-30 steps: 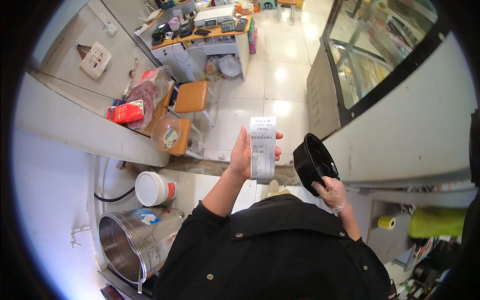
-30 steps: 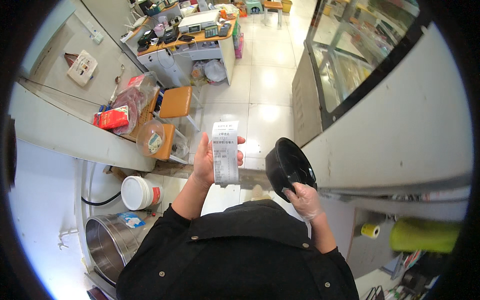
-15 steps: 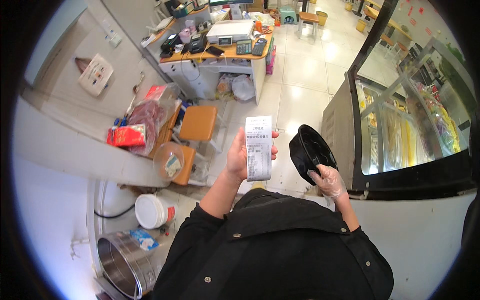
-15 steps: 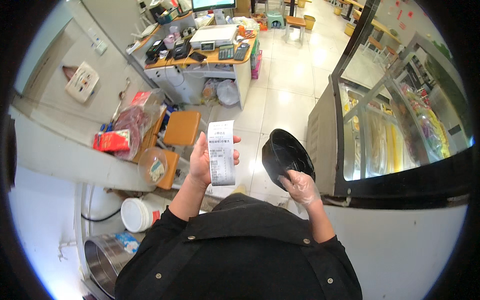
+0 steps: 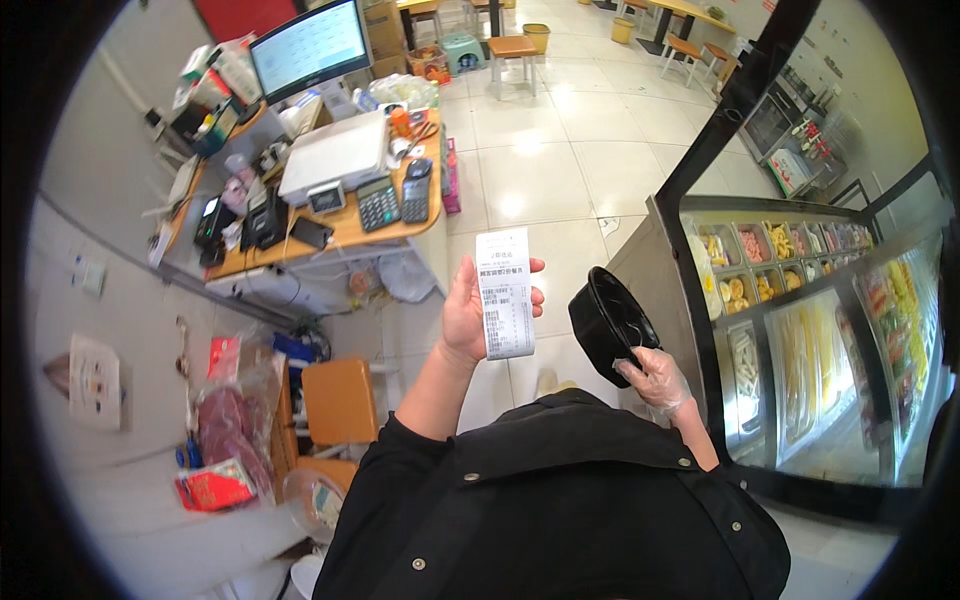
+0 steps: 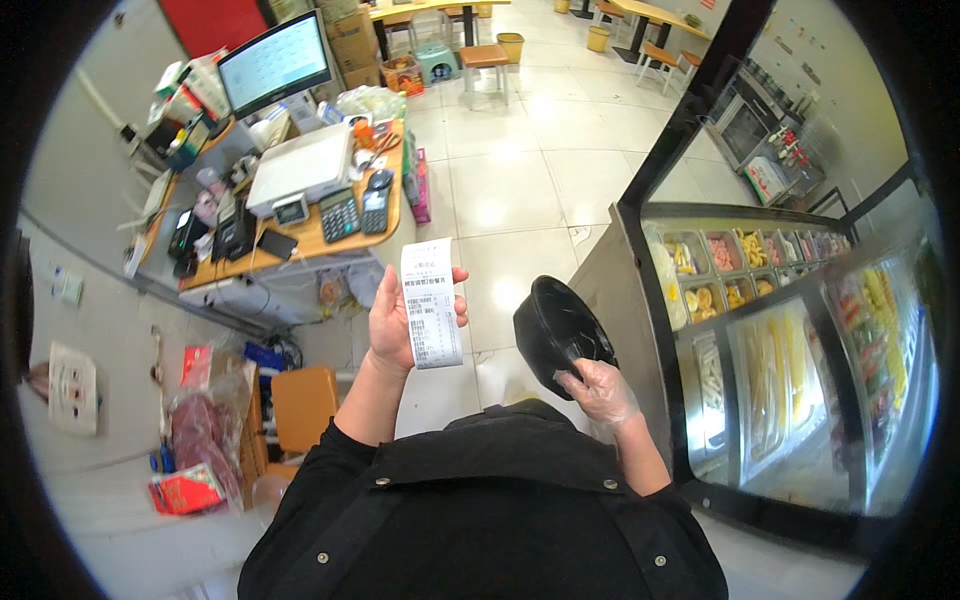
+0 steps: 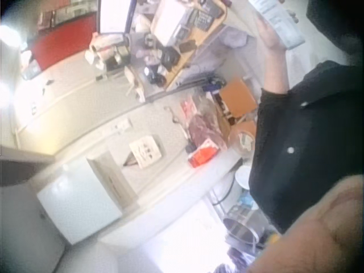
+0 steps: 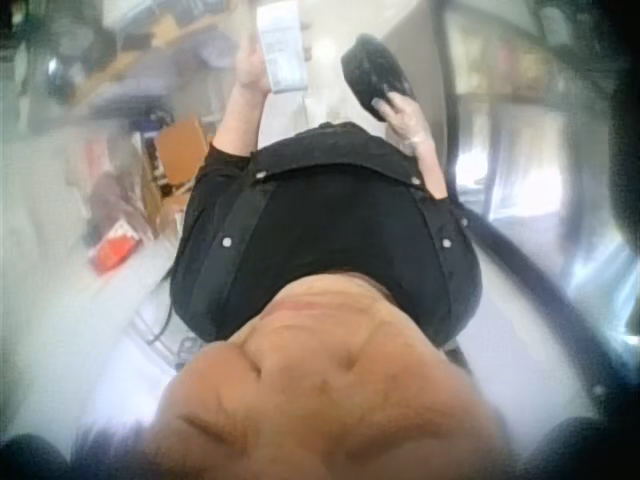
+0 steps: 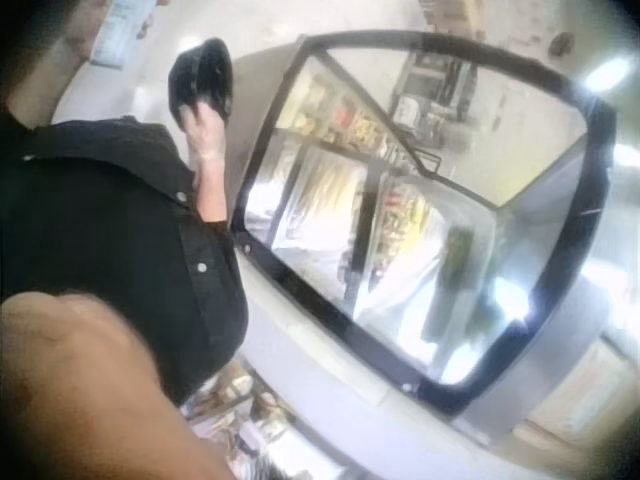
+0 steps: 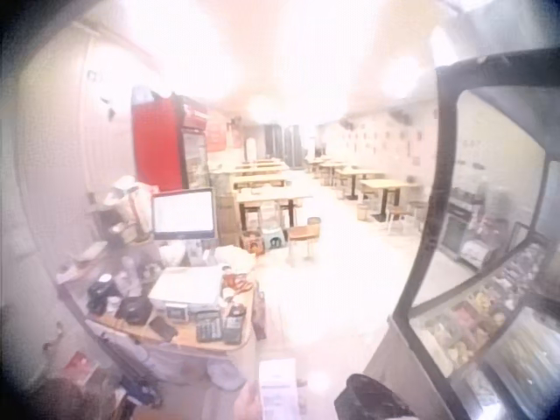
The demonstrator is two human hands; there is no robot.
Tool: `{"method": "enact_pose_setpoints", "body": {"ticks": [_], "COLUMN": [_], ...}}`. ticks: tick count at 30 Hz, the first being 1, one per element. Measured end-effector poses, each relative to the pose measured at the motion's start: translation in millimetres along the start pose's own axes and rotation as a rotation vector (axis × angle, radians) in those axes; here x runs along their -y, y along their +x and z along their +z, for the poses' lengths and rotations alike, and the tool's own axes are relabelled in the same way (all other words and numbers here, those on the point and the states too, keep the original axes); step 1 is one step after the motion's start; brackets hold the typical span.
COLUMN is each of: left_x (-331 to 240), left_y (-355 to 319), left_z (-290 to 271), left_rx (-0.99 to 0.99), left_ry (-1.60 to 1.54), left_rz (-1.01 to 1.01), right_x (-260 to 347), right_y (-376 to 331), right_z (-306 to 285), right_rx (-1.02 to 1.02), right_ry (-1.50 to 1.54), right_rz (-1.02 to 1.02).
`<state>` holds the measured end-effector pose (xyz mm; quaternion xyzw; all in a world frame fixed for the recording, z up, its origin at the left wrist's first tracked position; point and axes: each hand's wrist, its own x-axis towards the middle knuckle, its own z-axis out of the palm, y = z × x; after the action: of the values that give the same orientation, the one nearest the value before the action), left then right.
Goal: The person picks up a printed order slip and two black bowls, then walks to a refrigerated display case. They select various food items including noodles, vegetables, and processed meats, placing them into the bowls while referencing the order slip. The person continues adding items until the bowls are filled.
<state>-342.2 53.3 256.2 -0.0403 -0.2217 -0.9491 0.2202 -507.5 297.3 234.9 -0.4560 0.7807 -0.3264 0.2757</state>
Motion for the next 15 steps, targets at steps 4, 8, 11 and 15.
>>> {"method": "enact_pose_setpoints", "body": {"ticks": [4, 8, 11, 15], "left_x": [-11.5, -30.3, -48.6, -63.8], "left_y": [106.9, 216.3, 298.0, 395.4], "left_z": [-40.9, -59.4, -70.3, -95.3], "left_rx": [0.031, 0.032, 0.021, 0.043], "left_ry": [-0.02, 0.016, 0.043, 0.033], "left_rz": [-0.006, -0.007, -0.014, -0.038], "right_x": [-28.3, -51.2, -60.4, -73.9], "right_y": [103.6, 221.4, 308.2, 403.3], "right_z": [-29.2, -72.4, -108.8, -144.5], "right_rx": [-0.011, -0.038, -0.102, -0.22], "right_ry": [-0.048, -0.072, -0.129, -0.177], "right_rz": [-0.056, -0.1, -0.199, -0.134]}}
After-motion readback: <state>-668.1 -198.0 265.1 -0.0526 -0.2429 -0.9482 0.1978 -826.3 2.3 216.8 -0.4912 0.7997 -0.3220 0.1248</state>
